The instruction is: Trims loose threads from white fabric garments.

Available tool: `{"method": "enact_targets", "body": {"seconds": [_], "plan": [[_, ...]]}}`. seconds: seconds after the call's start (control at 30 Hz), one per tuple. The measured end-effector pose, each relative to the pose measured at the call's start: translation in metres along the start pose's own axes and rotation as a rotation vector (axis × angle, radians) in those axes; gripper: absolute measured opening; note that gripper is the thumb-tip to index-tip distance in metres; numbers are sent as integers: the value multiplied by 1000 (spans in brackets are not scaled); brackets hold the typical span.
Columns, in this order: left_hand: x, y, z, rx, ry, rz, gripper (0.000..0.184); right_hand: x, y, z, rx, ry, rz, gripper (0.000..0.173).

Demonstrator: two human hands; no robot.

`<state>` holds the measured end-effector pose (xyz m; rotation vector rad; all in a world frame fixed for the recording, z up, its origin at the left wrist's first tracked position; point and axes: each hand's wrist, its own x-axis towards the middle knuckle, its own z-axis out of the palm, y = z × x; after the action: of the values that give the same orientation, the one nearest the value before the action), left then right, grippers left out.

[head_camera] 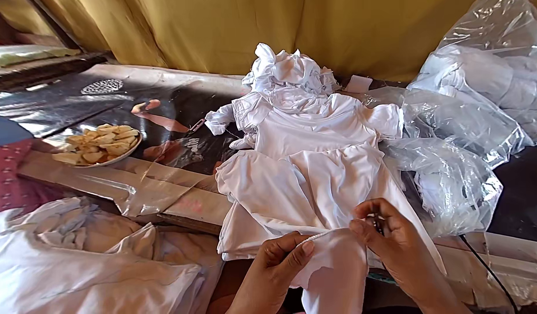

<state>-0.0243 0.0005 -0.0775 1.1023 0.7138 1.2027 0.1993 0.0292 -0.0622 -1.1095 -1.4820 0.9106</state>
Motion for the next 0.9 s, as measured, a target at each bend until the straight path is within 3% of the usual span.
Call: {"method": "enact_targets", "body": {"seconds": [0.07,0.13,0.27,0.47,0.9], "plan": [[0,0,2,-39,20,-9,21,-6,-15,-6,-21,-15,-79,35],[0,0,3,-60,19,-11,23,-18,-37,-9,0,-153,-107,34],[1,2,8,-85,14,-20,25,-35,-68,8,-112,-411,-14,23],[-1,0,11,-156,41,-48,28,-28,-44,23,-178,-364,-7,25],[-2,-3,8,-158,15,-28,27,-27,-41,23,-241,-313,-43,24]]}}
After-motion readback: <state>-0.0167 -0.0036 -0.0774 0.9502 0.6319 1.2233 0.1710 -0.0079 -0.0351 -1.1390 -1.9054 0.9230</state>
